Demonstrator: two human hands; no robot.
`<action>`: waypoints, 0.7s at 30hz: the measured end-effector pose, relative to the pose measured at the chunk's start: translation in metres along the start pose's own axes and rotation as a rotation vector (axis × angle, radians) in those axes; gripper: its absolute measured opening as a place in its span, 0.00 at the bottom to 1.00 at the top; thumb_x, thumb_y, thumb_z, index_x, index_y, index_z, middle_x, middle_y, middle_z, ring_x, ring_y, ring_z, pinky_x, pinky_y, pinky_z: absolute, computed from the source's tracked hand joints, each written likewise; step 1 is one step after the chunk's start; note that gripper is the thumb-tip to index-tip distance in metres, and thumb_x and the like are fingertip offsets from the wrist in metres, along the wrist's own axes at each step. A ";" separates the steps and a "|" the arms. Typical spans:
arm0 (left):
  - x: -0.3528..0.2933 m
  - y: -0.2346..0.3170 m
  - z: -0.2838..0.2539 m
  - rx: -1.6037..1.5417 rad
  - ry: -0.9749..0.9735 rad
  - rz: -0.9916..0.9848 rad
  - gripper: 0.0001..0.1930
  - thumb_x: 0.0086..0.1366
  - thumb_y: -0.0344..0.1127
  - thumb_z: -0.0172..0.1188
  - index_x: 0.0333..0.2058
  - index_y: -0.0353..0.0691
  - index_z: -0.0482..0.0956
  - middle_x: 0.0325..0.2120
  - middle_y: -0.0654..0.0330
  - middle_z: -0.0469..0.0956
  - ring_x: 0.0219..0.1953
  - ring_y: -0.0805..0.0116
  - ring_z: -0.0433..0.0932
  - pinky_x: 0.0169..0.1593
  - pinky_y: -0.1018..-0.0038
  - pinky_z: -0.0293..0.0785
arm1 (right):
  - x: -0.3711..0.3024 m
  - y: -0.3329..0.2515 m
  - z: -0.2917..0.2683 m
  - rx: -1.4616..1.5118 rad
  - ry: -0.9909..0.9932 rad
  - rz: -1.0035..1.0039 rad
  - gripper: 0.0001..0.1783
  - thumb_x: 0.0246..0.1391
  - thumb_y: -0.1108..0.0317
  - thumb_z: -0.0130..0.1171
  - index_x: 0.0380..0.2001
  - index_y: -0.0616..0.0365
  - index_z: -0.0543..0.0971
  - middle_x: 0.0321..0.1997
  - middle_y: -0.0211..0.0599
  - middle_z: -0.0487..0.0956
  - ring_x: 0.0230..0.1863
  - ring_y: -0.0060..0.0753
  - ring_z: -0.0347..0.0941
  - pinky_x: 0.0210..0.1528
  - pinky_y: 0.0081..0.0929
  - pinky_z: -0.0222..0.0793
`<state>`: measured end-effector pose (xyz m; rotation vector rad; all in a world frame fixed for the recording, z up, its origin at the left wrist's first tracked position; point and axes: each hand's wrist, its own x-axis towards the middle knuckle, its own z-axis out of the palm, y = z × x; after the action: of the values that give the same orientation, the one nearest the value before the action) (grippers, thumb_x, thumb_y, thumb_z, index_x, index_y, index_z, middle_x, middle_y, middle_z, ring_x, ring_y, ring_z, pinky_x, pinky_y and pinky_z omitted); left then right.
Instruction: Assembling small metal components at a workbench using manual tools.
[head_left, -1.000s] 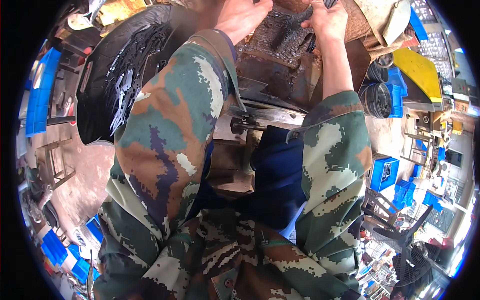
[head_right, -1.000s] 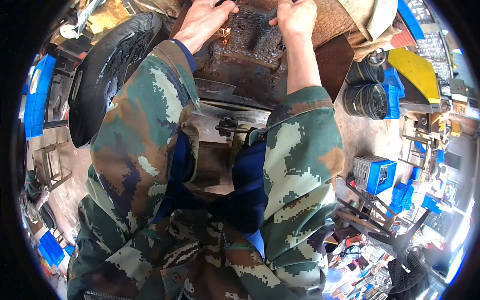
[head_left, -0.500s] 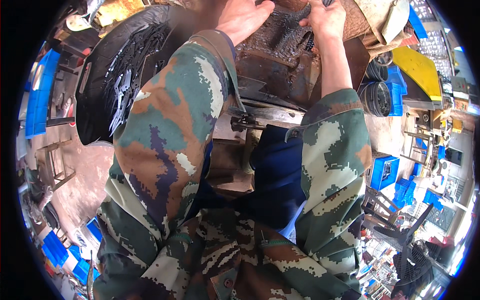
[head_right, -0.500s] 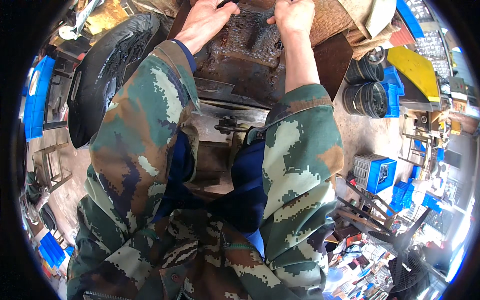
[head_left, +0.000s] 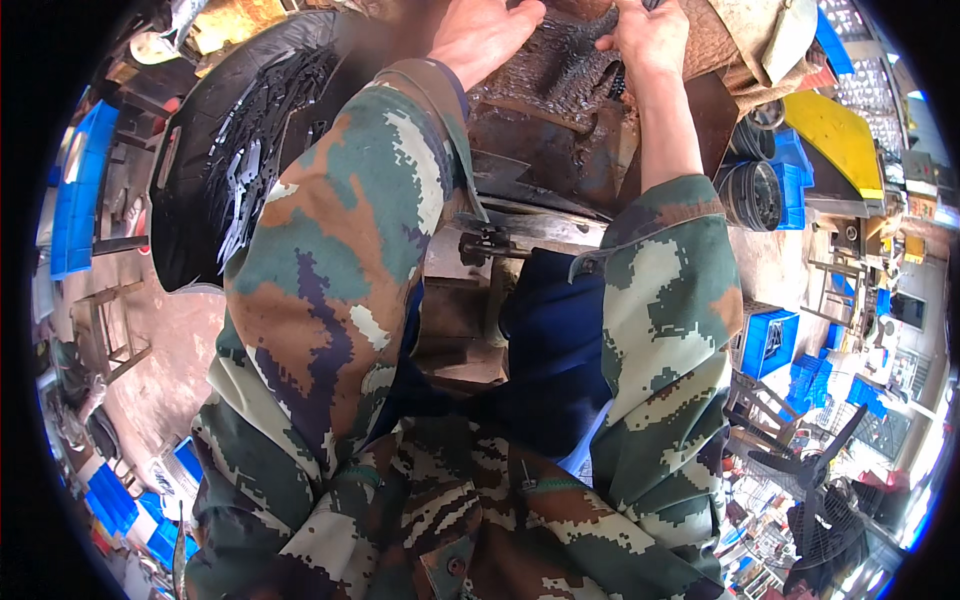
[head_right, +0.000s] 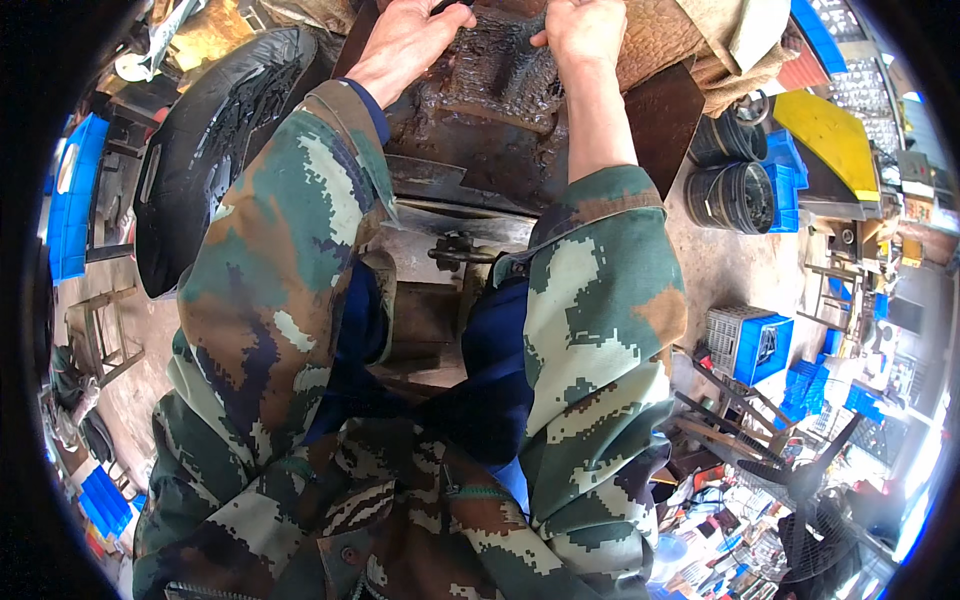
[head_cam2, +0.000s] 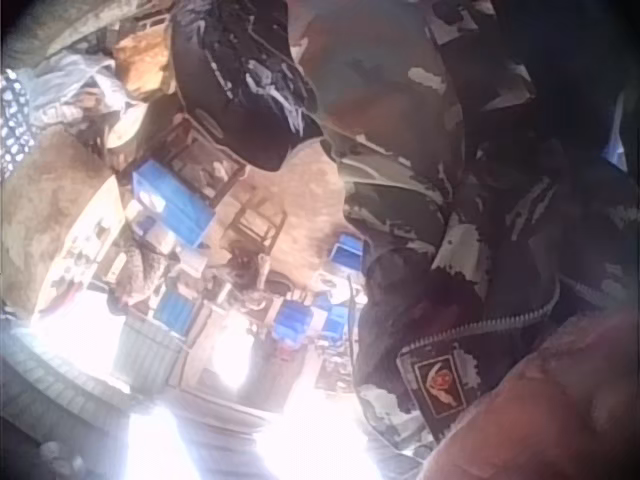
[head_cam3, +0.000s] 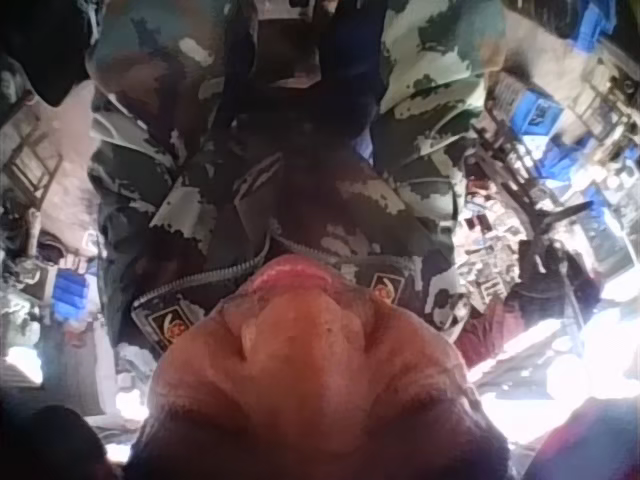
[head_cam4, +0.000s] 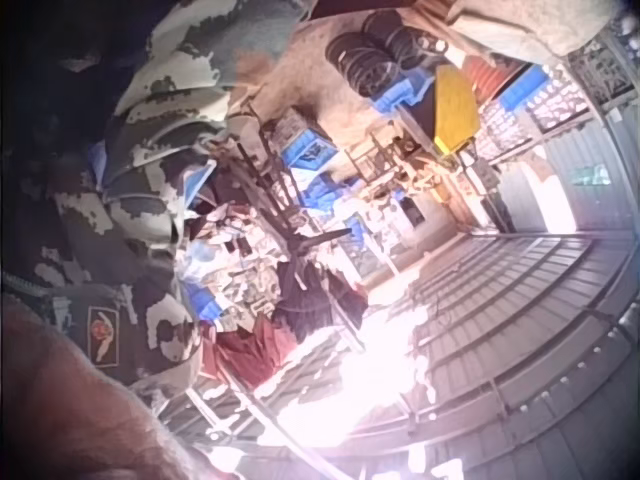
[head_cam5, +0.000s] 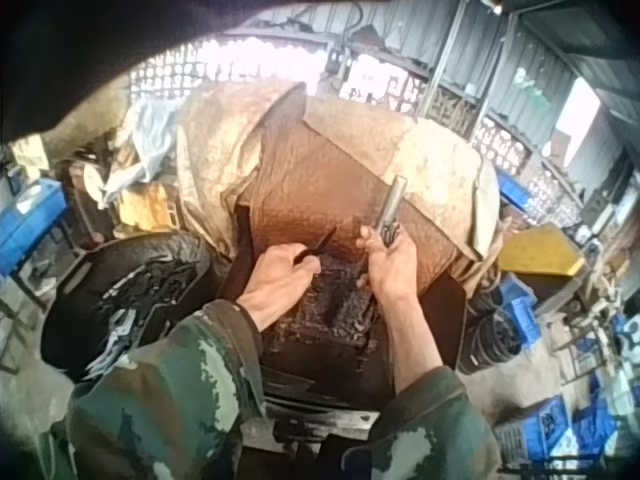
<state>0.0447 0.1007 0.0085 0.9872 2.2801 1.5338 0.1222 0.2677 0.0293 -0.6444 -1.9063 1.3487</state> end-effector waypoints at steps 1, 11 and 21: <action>0.000 0.003 0.000 0.004 -0.030 -0.029 0.24 0.67 0.43 0.55 0.52 0.27 0.75 0.48 0.39 0.78 0.54 0.45 0.75 0.56 0.62 0.69 | 0.000 0.000 -0.001 0.001 -0.004 0.006 0.12 0.62 0.64 0.61 0.41 0.60 0.73 0.29 0.33 0.79 0.11 0.24 0.66 0.11 0.23 0.65; -0.002 0.006 0.000 0.017 -0.008 -0.044 0.22 0.66 0.42 0.54 0.49 0.28 0.76 0.44 0.40 0.80 0.50 0.45 0.77 0.52 0.61 0.71 | 0.001 0.003 0.000 0.017 -0.014 -0.021 0.11 0.62 0.64 0.61 0.39 0.60 0.73 0.30 0.34 0.79 0.12 0.25 0.67 0.11 0.23 0.65; 0.001 -0.005 0.005 0.043 0.048 0.023 0.21 0.66 0.41 0.54 0.47 0.27 0.77 0.42 0.39 0.80 0.49 0.45 0.78 0.51 0.61 0.71 | 0.000 0.001 0.002 0.004 -0.020 -0.024 0.11 0.62 0.64 0.60 0.39 0.59 0.73 0.29 0.33 0.79 0.12 0.24 0.67 0.10 0.23 0.65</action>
<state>0.0441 0.1040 0.0017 1.0018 2.3514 1.5405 0.1201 0.2670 0.0279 -0.6062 -1.9210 1.3485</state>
